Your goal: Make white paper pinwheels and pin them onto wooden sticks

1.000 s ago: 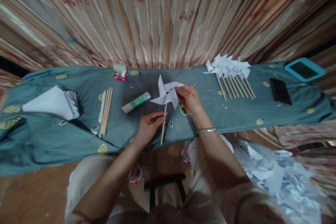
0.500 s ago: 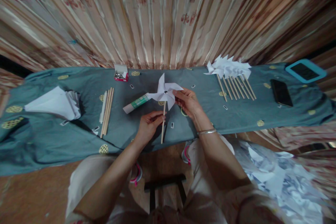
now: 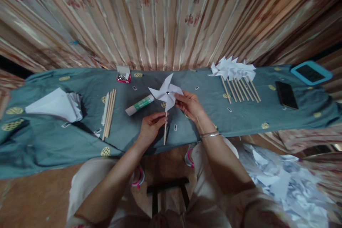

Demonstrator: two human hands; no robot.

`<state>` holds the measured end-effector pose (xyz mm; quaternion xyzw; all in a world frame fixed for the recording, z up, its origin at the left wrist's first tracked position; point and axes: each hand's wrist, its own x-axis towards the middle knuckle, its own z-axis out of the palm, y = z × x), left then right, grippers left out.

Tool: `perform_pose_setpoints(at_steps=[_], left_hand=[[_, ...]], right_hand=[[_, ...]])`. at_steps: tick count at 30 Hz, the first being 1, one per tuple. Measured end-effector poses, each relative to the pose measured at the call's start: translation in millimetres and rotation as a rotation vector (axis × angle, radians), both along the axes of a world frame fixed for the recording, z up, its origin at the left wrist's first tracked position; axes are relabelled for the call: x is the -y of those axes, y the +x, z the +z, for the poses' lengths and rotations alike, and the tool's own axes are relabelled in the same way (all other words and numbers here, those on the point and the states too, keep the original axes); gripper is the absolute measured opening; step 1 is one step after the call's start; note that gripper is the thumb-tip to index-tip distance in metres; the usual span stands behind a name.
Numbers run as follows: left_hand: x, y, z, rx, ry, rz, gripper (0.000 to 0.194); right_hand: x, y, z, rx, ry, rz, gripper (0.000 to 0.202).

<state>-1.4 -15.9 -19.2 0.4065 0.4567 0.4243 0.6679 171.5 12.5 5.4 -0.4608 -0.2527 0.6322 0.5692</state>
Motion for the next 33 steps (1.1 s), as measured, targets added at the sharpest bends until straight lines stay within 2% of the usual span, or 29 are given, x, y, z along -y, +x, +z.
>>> perform_pose_setpoints(at_steps=[8,12,21,33], left_hand=[[-1.5,-2.5,-1.8,-0.047,0.048,-0.01,0.04],[-3.6,-4.6,-2.5,-0.057,0.065,0.01,0.04],[-5.0,-6.6,2.4,-0.074,0.057,0.069,0.041],[-8.4,-6.1,0.7,-0.077,0.074,0.102,0.038]], right_hand=[[0.0,-2.1,1.3,0.104,-0.064,-0.03,0.042],[0.3,-1.4,-2.5,0.174,-0.04,-0.035,0.045],[4.6,-2.4,-7.1,0.221,0.047,0.053,0.04],[9.2,-11.6,-4.2,0.237,0.047,0.105,0.051]])
